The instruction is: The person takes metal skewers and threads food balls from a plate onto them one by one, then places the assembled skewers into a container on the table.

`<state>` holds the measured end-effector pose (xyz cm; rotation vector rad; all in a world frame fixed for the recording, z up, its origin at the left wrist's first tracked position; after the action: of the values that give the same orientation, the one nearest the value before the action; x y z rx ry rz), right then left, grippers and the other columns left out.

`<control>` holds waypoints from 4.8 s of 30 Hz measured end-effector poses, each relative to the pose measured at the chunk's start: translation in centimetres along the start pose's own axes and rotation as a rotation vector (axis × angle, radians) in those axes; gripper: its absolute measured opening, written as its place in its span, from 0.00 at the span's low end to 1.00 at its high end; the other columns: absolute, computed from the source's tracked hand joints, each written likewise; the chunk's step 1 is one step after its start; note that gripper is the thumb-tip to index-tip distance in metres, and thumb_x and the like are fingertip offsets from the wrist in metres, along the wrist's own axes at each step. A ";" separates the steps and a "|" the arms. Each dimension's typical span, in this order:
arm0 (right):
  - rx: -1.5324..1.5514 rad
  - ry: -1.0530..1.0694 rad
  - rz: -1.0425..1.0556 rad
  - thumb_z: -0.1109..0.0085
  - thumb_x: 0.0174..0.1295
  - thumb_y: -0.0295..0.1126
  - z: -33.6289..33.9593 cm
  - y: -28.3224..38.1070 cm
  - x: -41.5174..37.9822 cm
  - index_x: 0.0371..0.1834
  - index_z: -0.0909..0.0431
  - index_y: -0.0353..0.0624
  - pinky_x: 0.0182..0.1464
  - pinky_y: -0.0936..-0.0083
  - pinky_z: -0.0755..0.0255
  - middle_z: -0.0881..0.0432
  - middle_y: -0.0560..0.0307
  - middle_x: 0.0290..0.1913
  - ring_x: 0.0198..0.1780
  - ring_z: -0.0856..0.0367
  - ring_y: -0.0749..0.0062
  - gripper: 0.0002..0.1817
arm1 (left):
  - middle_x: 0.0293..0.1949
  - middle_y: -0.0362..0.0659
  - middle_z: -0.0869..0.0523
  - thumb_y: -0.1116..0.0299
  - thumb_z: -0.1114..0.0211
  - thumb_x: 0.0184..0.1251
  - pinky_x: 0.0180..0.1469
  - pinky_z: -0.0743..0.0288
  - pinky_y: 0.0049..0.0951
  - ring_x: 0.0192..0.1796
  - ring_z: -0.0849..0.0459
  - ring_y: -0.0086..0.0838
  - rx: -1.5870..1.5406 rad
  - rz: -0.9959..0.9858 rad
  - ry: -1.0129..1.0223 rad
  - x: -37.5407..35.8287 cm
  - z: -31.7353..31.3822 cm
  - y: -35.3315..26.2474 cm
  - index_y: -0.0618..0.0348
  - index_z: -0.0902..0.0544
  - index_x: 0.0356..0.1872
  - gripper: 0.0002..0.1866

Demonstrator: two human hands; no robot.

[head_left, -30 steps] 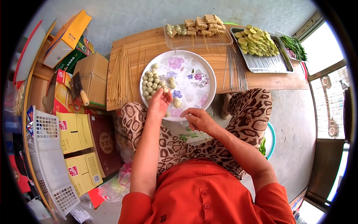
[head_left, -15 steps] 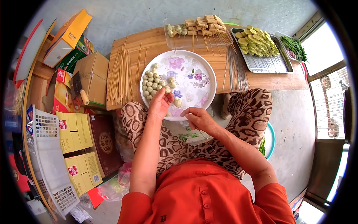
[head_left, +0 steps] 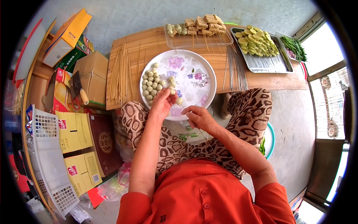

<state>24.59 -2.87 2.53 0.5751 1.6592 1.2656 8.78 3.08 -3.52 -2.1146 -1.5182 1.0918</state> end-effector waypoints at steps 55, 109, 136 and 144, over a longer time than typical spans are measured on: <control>-0.047 0.032 0.008 0.52 0.65 0.33 0.1 0.3 -1.0 0.41 0.21 0.37 0.21 0.82 0.40 0.29 0.65 0.15 0.17 0.33 0.84 0.13 | 0.38 0.41 0.21 0.65 0.36 0.64 0.48 0.22 0.30 0.42 0.20 0.29 -0.182 -0.134 -0.105 1.7 3.2 -1.1 0.58 0.22 0.45 0.12; 0.036 -0.111 0.047 0.53 0.67 0.32 1.1 0.4 0.2 0.41 0.22 0.36 0.21 0.83 0.40 0.27 0.64 0.16 0.17 0.31 0.84 0.12 | 0.33 0.43 0.20 0.61 0.38 0.64 0.38 0.25 0.30 0.35 0.20 0.30 1.211 -0.367 -0.195 -2.4 -0.9 -3.9 0.60 0.21 0.41 0.12; -0.043 0.064 0.047 0.53 0.69 0.33 -0.7 0.4 -1.4 0.42 0.22 0.37 0.21 0.83 0.40 0.31 0.67 0.16 0.17 0.35 0.86 0.12 | 0.40 0.43 0.20 0.63 0.40 0.67 0.51 0.26 0.34 0.44 0.22 0.30 -0.117 -0.055 -0.125 0.2 3.9 -2.2 0.57 0.22 0.42 0.10; -0.050 0.066 0.047 0.53 0.69 0.33 -1.0 0.0 -1.2 0.42 0.22 0.36 0.21 0.84 0.39 0.31 0.66 0.16 0.17 0.34 0.85 0.12 | 0.40 0.43 0.21 0.64 0.39 0.67 0.52 0.26 0.33 0.44 0.22 0.30 -0.136 -0.073 -0.106 0.2 4.0 -2.0 0.56 0.24 0.43 0.10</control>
<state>24.27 -4.27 2.96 0.5501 1.6723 1.3693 4.55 3.40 -4.91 -2.0995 -1.7509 1.1194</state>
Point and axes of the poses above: each hand's wrist, its own x-axis towards the middle knuckle, its own z-axis out of the back of the hand, y = z × x, the point moved 6 cm from there along x, towards the middle knuckle
